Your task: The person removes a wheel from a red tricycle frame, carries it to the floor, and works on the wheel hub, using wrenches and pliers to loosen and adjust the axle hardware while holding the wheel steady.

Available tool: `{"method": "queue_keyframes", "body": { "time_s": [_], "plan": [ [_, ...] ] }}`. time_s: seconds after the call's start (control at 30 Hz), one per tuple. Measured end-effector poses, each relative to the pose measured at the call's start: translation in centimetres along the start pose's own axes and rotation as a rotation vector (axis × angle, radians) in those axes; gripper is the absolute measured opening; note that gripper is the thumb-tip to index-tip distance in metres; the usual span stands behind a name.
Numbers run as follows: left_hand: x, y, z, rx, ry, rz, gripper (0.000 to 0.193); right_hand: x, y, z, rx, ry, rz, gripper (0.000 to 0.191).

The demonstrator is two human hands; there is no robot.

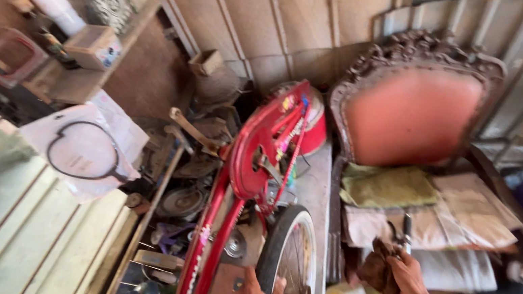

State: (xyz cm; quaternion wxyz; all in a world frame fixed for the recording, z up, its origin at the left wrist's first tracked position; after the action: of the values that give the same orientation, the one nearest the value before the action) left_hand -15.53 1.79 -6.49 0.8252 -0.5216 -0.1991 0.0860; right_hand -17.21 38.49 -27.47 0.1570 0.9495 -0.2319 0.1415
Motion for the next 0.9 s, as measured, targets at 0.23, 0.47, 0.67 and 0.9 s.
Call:
{"method": "queue_keyframes", "body": {
  "time_s": [0.23,0.47,0.67,0.9],
  "plan": [
    [4.1,-0.5,0.2,0.016,0.184,0.062,0.060,11.4,-8.2,0.7,0.021,-0.082,0.229,0.033],
    [10.1,-0.9,-3.5,0.019,0.321,-0.017,0.059,26.5,-12.8,2.1,-0.225,-0.127,0.375,0.043],
    [12.5,-3.2,-5.7,0.063,0.483,0.139,0.060,39.6,-17.7,5.5,-0.500,-0.384,0.243,0.058],
    [15.2,-2.8,-6.3,0.063,0.431,0.039,0.051,46.6,-22.6,6.5,-0.540,-0.288,0.109,0.050]
  ]
}}
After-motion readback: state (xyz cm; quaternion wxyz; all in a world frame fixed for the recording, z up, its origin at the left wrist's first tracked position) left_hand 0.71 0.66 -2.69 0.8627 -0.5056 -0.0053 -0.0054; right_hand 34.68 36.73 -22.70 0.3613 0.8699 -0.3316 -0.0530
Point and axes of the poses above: each hand's wrist, its own x-axis away from the middle knuckle, its own y-axis out of the palm, z = x × y, the point moved 9 cm from there along -x, towards the middle knuckle, and after that the axes turned 5 degrees about -y, right-handed, at the moved point
